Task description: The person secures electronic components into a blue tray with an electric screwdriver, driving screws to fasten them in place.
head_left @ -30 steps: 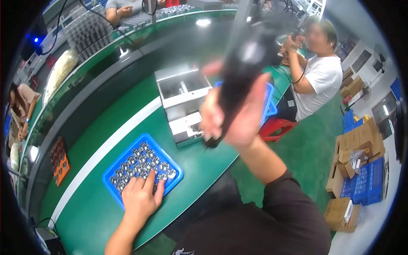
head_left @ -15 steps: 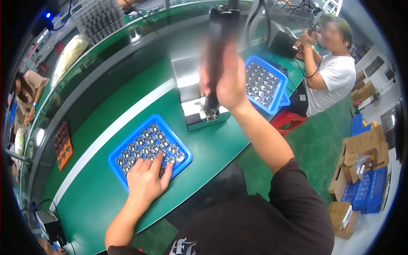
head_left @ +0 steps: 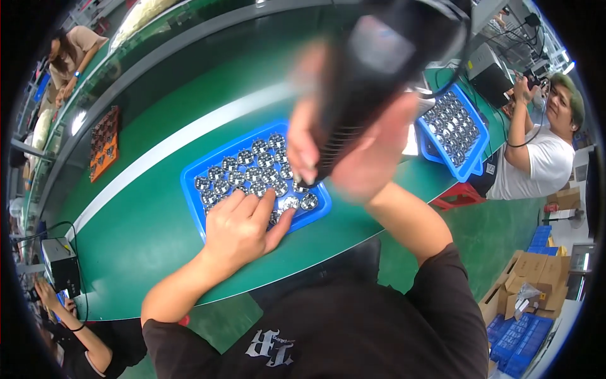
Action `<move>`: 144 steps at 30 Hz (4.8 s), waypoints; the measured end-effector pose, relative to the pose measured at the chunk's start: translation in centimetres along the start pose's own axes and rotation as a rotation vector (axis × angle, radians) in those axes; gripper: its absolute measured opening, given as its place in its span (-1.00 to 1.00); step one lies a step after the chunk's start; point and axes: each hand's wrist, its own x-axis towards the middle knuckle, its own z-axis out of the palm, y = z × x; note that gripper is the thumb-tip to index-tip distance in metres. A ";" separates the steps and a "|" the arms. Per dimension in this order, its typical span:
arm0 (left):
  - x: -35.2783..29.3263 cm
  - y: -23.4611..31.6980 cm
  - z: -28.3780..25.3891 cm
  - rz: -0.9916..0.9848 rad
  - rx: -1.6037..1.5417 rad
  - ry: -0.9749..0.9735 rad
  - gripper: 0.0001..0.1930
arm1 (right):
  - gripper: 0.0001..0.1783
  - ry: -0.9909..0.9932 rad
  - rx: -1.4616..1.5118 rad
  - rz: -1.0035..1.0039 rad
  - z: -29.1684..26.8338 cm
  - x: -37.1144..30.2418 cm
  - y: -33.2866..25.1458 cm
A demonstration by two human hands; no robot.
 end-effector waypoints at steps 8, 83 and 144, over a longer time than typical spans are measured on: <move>0.0 -1.0 0.5 0.020 -0.052 -0.025 -0.59 | 0.25 0.006 -0.081 0.195 0.8 -0.1 3.5; -2.8 -4.9 -1.6 0.101 -0.279 0.203 -0.79 | -0.03 0.174 -0.023 -0.248 -3.8 -4.2 -2.1; -1.2 -2.4 -3.1 0.113 -0.234 -0.148 -0.55 | -0.07 0.345 -0.197 -0.289 -5.2 -5.7 -6.9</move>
